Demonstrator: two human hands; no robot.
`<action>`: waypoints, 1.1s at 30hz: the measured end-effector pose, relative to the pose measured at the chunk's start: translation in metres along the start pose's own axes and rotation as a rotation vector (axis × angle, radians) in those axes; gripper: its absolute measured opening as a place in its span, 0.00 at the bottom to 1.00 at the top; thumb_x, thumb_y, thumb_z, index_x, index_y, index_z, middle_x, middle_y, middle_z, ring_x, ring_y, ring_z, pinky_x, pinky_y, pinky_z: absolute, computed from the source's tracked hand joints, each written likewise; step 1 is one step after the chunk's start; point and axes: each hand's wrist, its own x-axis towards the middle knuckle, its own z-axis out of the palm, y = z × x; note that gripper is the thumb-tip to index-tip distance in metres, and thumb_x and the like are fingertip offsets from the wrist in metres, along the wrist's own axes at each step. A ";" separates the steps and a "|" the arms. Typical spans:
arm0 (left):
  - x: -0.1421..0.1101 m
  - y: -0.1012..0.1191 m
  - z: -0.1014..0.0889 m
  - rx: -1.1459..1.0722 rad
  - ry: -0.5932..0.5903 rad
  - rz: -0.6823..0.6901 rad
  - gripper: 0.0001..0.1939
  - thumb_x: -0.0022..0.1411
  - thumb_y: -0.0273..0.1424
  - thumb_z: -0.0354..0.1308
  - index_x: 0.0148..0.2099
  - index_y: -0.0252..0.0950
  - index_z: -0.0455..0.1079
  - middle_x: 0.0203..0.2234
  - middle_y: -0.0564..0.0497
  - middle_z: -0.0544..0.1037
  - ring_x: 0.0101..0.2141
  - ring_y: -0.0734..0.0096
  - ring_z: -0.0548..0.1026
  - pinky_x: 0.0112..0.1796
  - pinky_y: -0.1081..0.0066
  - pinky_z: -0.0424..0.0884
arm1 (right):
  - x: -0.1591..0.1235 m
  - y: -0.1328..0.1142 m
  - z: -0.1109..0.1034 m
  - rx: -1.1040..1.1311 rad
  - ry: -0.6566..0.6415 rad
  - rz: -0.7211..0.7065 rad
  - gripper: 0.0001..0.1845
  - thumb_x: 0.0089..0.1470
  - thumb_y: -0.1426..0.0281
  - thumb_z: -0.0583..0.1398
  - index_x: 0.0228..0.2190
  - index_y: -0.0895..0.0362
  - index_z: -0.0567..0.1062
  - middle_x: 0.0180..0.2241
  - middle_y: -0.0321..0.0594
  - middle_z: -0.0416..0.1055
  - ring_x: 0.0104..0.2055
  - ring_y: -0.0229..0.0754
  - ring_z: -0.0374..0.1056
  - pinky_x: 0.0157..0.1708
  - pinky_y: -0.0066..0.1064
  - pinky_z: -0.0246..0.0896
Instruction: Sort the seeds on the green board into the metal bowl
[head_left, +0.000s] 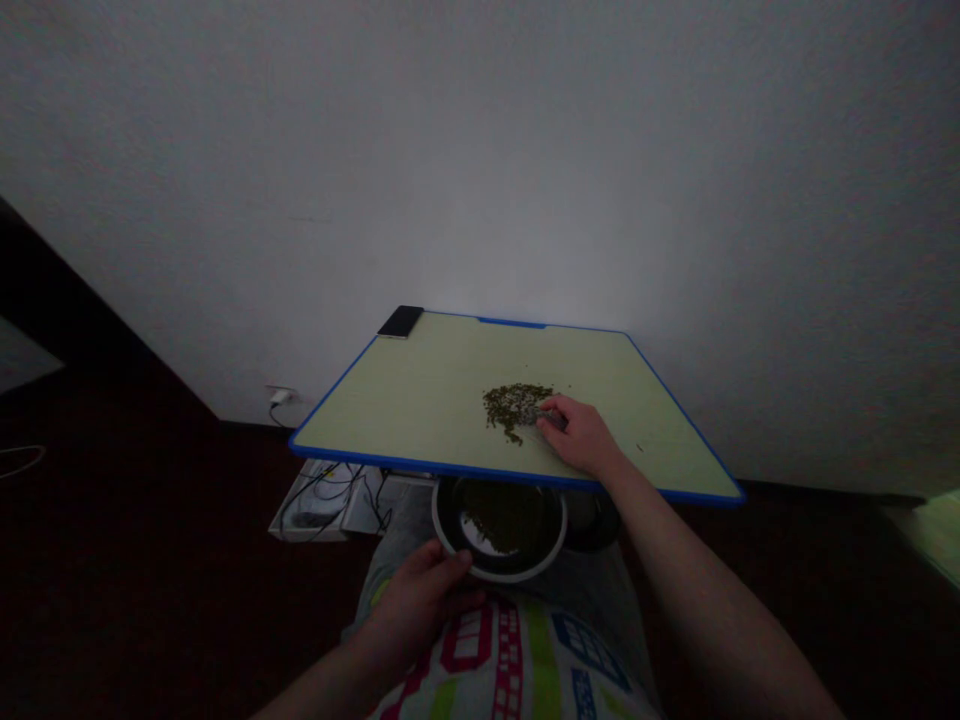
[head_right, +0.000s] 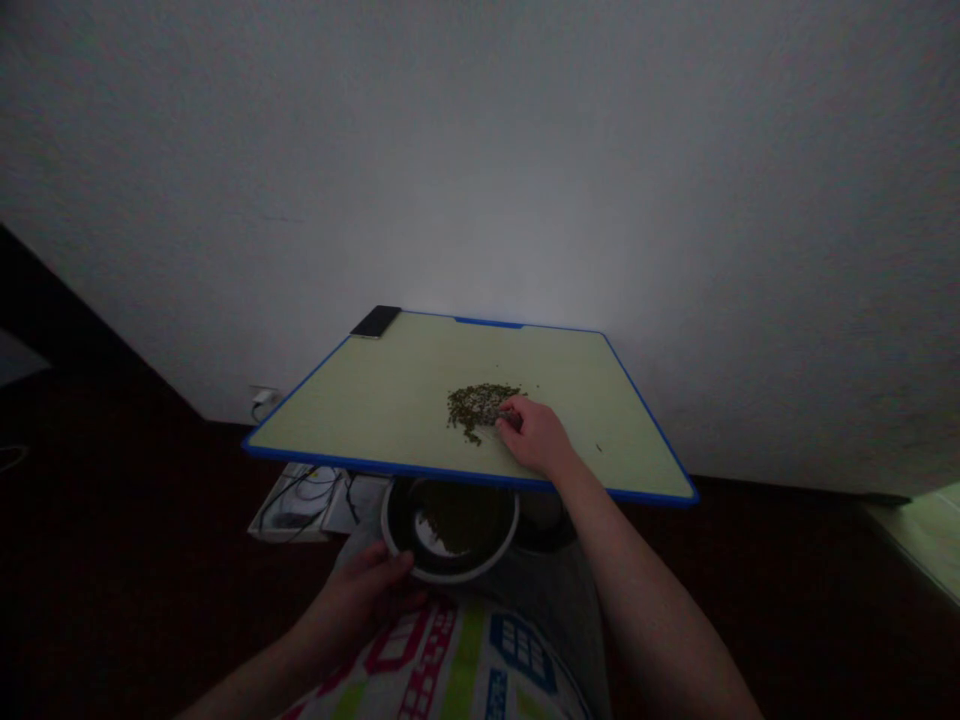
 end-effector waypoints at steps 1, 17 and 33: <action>0.000 0.000 0.000 -0.003 -0.004 0.000 0.16 0.43 0.32 0.73 0.34 0.34 0.75 0.31 0.47 0.84 0.31 0.65 0.81 0.33 0.70 0.76 | 0.000 0.000 0.000 -0.002 -0.004 -0.002 0.13 0.51 0.66 0.58 0.39 0.57 0.75 0.25 0.36 0.71 0.27 0.39 0.64 0.31 0.30 0.56; -0.001 0.000 -0.001 0.007 -0.017 0.004 0.14 0.46 0.31 0.71 0.36 0.33 0.75 0.33 0.45 0.84 0.33 0.63 0.81 0.35 0.68 0.76 | 0.000 0.000 0.001 0.005 -0.030 -0.031 0.13 0.52 0.66 0.58 0.39 0.57 0.75 0.25 0.37 0.71 0.26 0.38 0.63 0.30 0.30 0.55; -0.003 0.002 0.002 -0.001 0.003 -0.010 0.14 0.44 0.31 0.72 0.35 0.34 0.76 0.33 0.45 0.84 0.32 0.63 0.81 0.34 0.69 0.76 | -0.002 -0.001 0.000 -0.011 0.025 0.003 0.12 0.52 0.67 0.58 0.38 0.58 0.75 0.22 0.35 0.69 0.25 0.38 0.63 0.30 0.29 0.54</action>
